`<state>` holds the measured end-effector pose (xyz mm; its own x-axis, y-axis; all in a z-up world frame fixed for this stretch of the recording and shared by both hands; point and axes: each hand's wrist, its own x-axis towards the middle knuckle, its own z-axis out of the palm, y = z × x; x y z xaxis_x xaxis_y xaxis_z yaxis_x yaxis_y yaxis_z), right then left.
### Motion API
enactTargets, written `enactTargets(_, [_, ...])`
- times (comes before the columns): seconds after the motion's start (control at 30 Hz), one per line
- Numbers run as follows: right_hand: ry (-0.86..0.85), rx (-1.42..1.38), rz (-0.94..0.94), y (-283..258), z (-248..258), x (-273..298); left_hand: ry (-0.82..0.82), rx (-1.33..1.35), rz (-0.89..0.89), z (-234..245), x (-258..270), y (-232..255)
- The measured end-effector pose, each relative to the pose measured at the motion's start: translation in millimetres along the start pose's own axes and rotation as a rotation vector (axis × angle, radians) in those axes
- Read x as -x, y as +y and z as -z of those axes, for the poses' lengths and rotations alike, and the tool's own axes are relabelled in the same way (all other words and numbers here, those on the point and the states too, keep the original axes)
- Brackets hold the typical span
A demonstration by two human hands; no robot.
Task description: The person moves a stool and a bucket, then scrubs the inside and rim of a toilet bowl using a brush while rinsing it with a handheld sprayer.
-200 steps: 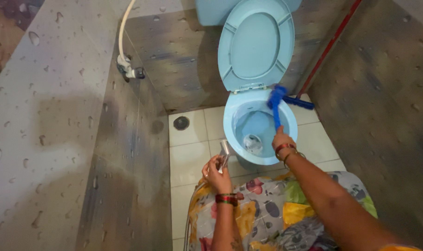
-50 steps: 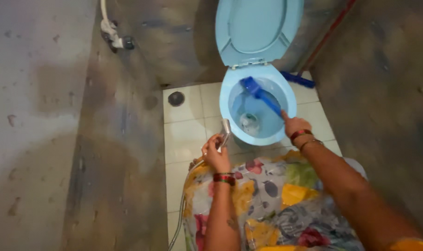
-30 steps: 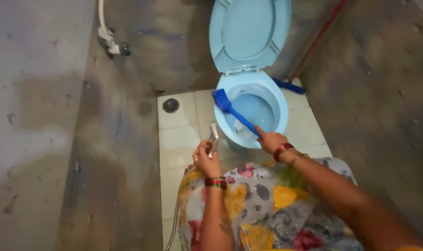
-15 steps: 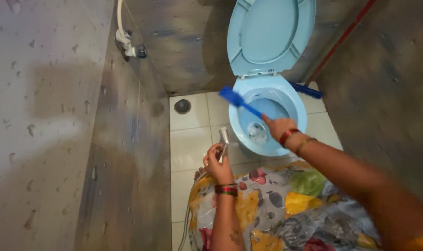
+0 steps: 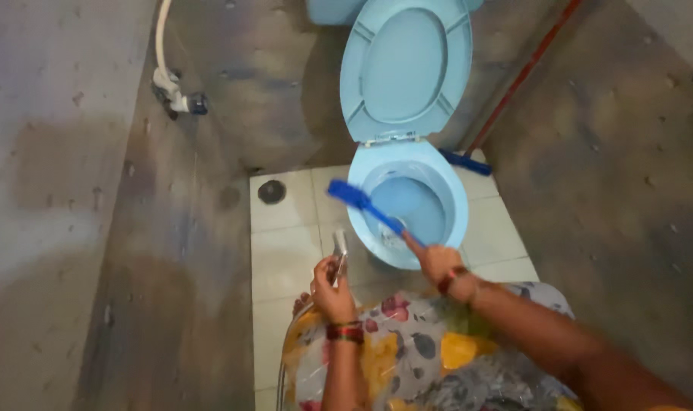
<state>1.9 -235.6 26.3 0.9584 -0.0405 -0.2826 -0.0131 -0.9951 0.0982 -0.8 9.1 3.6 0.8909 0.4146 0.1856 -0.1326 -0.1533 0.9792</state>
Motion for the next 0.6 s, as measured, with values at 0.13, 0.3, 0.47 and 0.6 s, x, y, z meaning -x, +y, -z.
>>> enactTargets(0.13, [0.143, -0.038, -0.053, 23.6, 0.5, -86.8, -0.035, -0.109, 0.052, -2.8, 1.1, 2.7])
enactTargets(0.3, [0.09, 0.017, -0.23, 61.7, -13.0, -137.4, -0.034, -0.156, -0.002, -0.8, 1.2, 3.2])
enactTargets(0.47, [0.038, -0.027, -0.463, 118.3, -13.6, -109.6, -0.018, -0.185, -0.013, 2.2, 1.0, 3.2])
enactTargets(0.6, [0.068, 0.095, -0.314, 161.7, 3.8, -44.8, -0.043, -0.207, -0.082, 6.5, 5.7, -2.0])
